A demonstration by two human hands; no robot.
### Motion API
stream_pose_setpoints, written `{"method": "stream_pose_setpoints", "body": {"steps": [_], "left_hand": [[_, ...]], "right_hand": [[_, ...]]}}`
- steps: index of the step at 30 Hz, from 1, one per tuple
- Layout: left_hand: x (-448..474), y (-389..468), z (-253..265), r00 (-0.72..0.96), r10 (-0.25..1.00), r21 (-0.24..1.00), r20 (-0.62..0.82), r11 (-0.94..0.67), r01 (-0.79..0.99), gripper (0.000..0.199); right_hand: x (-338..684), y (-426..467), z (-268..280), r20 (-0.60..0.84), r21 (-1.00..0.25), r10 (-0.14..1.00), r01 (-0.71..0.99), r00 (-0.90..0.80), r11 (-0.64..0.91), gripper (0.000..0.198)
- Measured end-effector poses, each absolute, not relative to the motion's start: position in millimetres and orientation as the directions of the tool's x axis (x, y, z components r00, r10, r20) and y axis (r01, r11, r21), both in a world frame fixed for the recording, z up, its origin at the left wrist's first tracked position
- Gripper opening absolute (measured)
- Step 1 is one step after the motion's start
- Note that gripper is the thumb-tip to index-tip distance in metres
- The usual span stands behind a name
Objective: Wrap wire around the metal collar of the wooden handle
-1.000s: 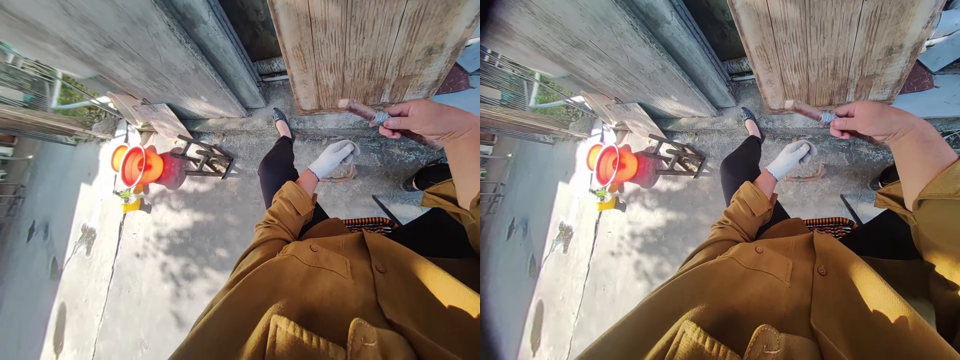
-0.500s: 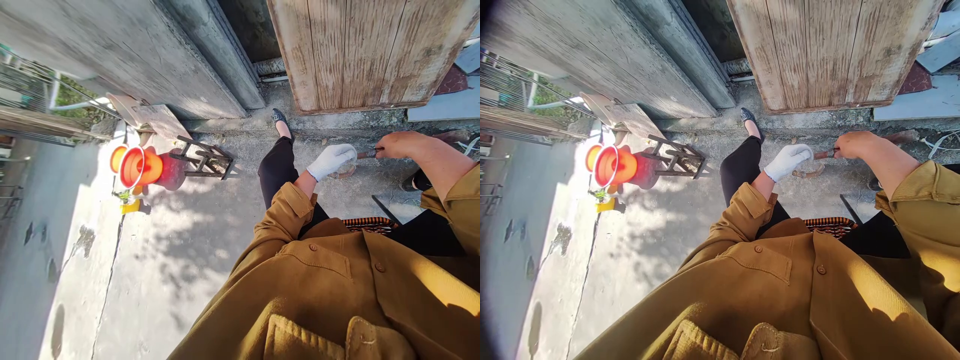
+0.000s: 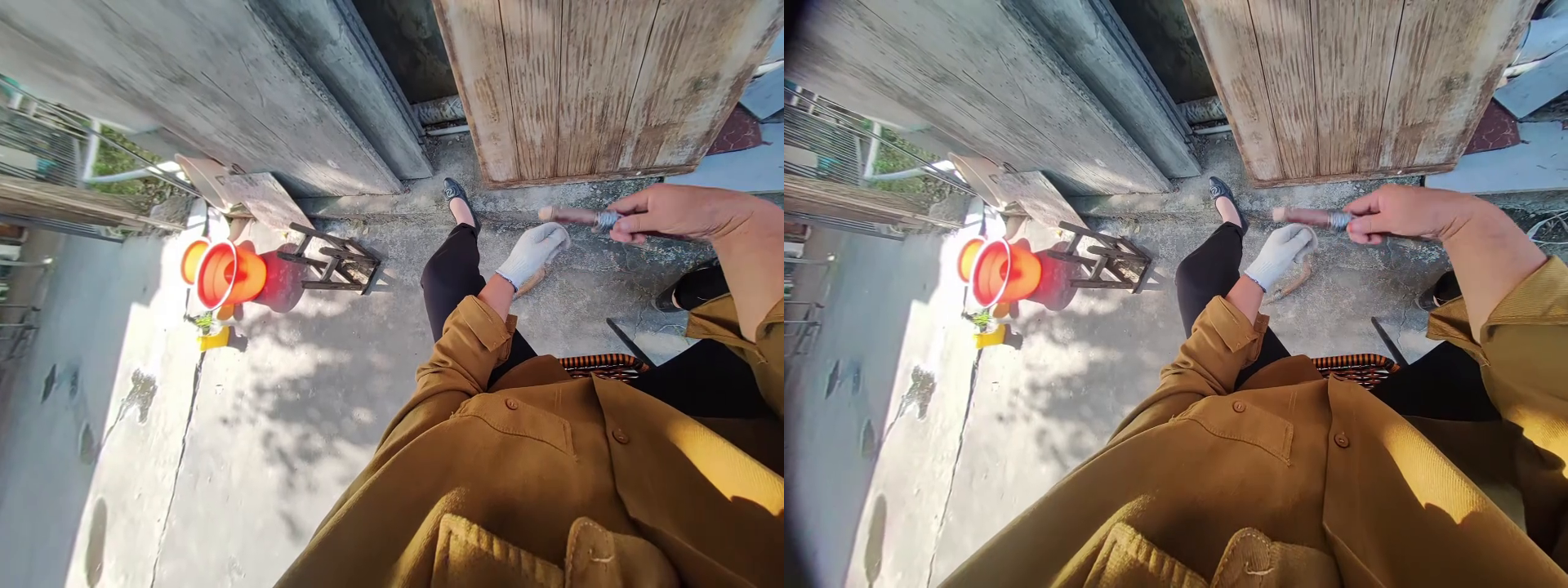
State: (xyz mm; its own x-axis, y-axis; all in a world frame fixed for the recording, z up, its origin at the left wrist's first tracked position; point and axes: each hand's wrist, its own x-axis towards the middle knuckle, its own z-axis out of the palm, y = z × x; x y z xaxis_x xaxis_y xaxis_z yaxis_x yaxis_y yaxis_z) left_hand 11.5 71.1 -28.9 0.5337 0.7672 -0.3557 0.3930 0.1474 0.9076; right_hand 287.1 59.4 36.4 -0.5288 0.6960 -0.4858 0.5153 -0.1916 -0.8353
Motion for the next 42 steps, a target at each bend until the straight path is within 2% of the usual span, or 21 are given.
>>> {"method": "stream_pose_setpoints", "body": {"steps": [2,4,5,8,9,11,13,16,21,24,26,28,31,33,35,37,39,40,42], "left_hand": [[15,63,-33,0.629,0.687,0.924,-0.363,0.181,0.336,0.031],[17,55,-35,0.729,0.585,0.933,-0.354,0.169,0.318,0.034],[17,52,-35,0.760,0.550,0.936,-0.346,0.155,0.315,0.034],[13,52,-33,0.790,0.533,0.951,-0.304,0.116,0.287,0.037],[11,54,-32,0.788,0.549,0.958,-0.279,0.102,0.269,0.038],[6,59,-29,0.767,0.596,0.967,-0.236,0.066,0.246,0.041],[1,65,-28,0.720,0.656,0.964,-0.225,0.041,0.264,0.042],[-4,69,-27,0.656,0.720,0.951,-0.227,0.021,0.307,0.039],[-6,75,-34,0.641,0.740,0.924,-0.204,-0.072,0.376,0.032],[-3,79,-41,0.612,0.749,0.884,-0.253,-0.079,0.461,0.029],[1,78,-47,0.604,0.749,0.882,-0.273,-0.056,0.468,0.027],[7,74,-53,0.622,0.731,0.912,-0.281,0.000,0.411,0.029],[16,64,-56,0.703,0.643,0.947,-0.304,0.121,0.298,0.038],[20,56,-54,0.744,0.590,0.948,-0.314,0.157,0.275,0.039],[23,52,-49,0.759,0.568,0.946,-0.319,0.142,0.291,0.036],[23,50,-43,0.764,0.552,0.935,-0.334,0.093,0.342,0.034],[21,51,-39,0.762,0.546,0.915,-0.348,0.020,0.403,0.032],[20,52,-38,0.759,0.548,0.902,-0.351,-0.019,0.431,0.032],[17,56,-38,0.761,0.545,0.878,-0.351,-0.092,0.470,0.031]], "right_hand": [[292,63,44,-0.384,-0.868,0.884,0.432,-0.268,-0.246,0.039],[297,69,44,-0.372,-0.799,0.928,0.519,-0.029,-0.304,0.035],[298,72,42,-0.390,-0.701,0.920,0.633,0.045,-0.329,0.035],[300,80,26,-0.453,-0.288,0.886,0.924,0.099,-0.251,0.034],[299,81,19,-0.483,-0.197,0.872,0.961,0.078,-0.195,0.032],[296,80,6,-0.576,-0.133,0.818,0.985,0.010,-0.105,0.028],[292,74,-3,-0.704,-0.189,0.704,0.981,-0.098,-0.053,0.024],[283,61,-10,-0.811,-0.383,0.493,0.923,-0.316,-0.038,0.024],[267,46,-7,-0.793,-0.592,0.228,0.803,-0.566,-0.067,0.043],[264,47,3,-0.717,-0.696,0.149,0.712,-0.681,-0.095,0.051],[268,51,12,-0.630,-0.775,0.208,0.623,-0.748,-0.109,0.056],[276,55,21,-0.531,-0.839,0.396,0.529,-0.749,-0.126,0.060],[285,60,29,-0.425,-0.879,0.744,0.433,-0.515,-0.202,0.058],[285,63,27,-0.426,-0.863,0.854,0.418,-0.299,-0.284,0.052],[280,65,22,-0.481,-0.778,0.865,0.524,-0.144,-0.346,0.044],[271,67,16,-0.539,-0.571,0.841,0.755,-0.047,-0.323,0.039],[263,68,11,-0.592,-0.316,0.805,0.929,-0.035,-0.192,0.035],[260,67,9,-0.631,-0.228,0.773,0.967,-0.057,-0.115,0.032],[256,63,5,-0.719,-0.172,0.684,0.985,-0.122,-0.005,0.027]]}}
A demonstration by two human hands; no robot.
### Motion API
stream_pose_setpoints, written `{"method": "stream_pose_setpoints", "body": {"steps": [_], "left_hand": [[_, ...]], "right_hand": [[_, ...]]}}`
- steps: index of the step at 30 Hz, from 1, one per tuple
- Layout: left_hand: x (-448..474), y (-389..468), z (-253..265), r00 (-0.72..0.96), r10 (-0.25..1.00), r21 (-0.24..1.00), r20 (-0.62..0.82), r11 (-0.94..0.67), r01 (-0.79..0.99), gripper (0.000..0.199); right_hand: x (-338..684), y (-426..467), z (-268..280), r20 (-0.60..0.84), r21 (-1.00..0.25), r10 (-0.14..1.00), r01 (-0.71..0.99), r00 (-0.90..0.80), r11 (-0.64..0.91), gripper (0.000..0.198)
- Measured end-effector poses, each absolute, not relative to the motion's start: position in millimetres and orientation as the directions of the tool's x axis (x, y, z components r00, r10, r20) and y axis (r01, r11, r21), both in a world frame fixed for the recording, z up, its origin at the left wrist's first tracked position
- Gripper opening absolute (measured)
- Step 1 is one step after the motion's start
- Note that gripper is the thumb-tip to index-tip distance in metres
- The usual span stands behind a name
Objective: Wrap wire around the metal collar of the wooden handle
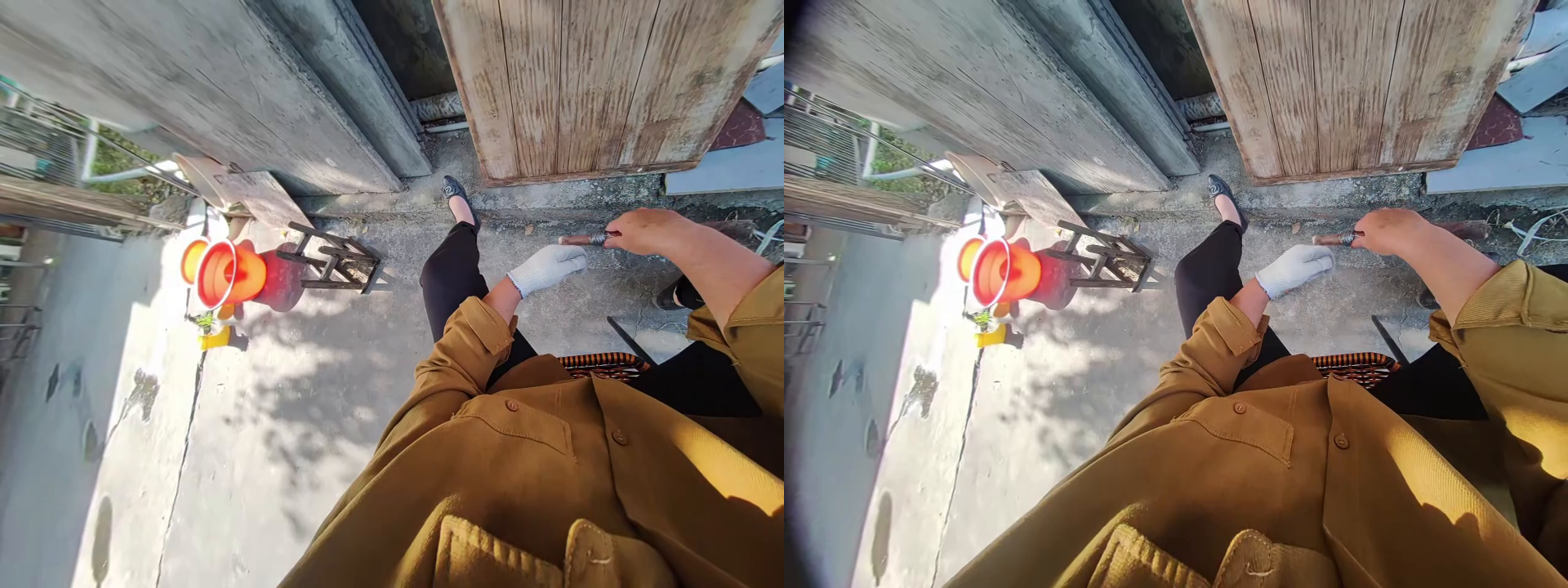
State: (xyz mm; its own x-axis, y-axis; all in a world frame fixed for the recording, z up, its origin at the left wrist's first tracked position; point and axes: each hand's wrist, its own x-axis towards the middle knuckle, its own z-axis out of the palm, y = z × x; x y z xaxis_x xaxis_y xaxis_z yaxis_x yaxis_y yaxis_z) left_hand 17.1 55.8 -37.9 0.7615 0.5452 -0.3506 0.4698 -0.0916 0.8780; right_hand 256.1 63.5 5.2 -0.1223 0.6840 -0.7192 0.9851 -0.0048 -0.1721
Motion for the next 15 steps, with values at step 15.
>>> {"method": "stream_pose_setpoints", "body": {"steps": [15], "left_hand": [[16,59,-50,0.716,0.622,0.948,-0.317,0.177,0.266,0.035]], "right_hand": [[289,61,33,-0.461,-0.875,0.730,0.397,-0.505,-0.277,0.044]]}}
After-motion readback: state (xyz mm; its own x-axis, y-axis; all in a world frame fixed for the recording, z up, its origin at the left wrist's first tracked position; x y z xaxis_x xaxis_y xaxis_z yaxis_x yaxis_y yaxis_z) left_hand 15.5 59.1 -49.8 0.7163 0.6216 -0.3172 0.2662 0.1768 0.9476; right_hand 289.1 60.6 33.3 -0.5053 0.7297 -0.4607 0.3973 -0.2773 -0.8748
